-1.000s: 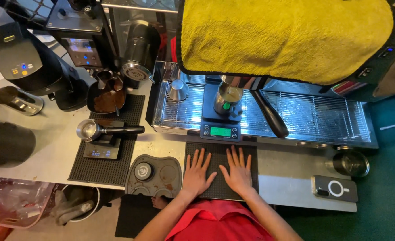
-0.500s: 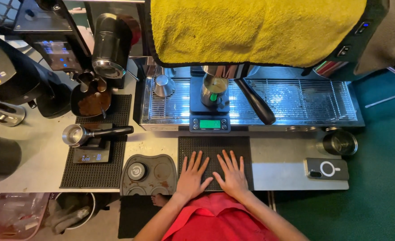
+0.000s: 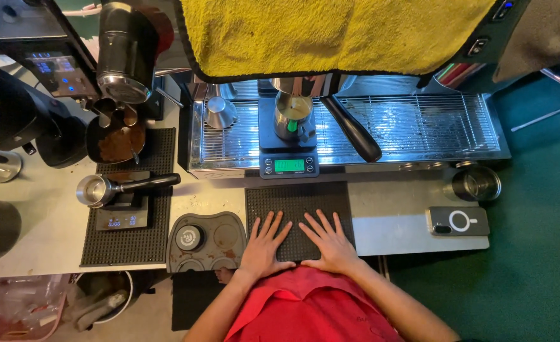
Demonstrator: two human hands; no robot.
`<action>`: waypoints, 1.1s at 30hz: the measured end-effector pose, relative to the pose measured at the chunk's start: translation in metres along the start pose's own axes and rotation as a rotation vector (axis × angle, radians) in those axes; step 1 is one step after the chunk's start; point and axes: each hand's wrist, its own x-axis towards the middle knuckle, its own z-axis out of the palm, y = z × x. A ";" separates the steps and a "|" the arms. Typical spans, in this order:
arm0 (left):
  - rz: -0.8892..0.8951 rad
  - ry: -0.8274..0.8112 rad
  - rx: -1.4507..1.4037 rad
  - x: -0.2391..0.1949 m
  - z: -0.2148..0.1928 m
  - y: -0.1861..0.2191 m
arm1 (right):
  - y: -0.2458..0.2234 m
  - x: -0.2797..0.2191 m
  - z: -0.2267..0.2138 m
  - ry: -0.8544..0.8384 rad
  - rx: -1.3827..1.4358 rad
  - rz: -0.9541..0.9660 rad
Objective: The person prepares espresso shots by dosing ground coffee into a portafilter, tamping it, and extracting shots into a metal pitcher. They also steam milk in a separate pitcher using the espresso machine's steam wand.
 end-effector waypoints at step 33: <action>-0.036 0.014 0.027 0.002 -0.004 0.004 | 0.002 0.001 0.014 0.124 -0.051 0.001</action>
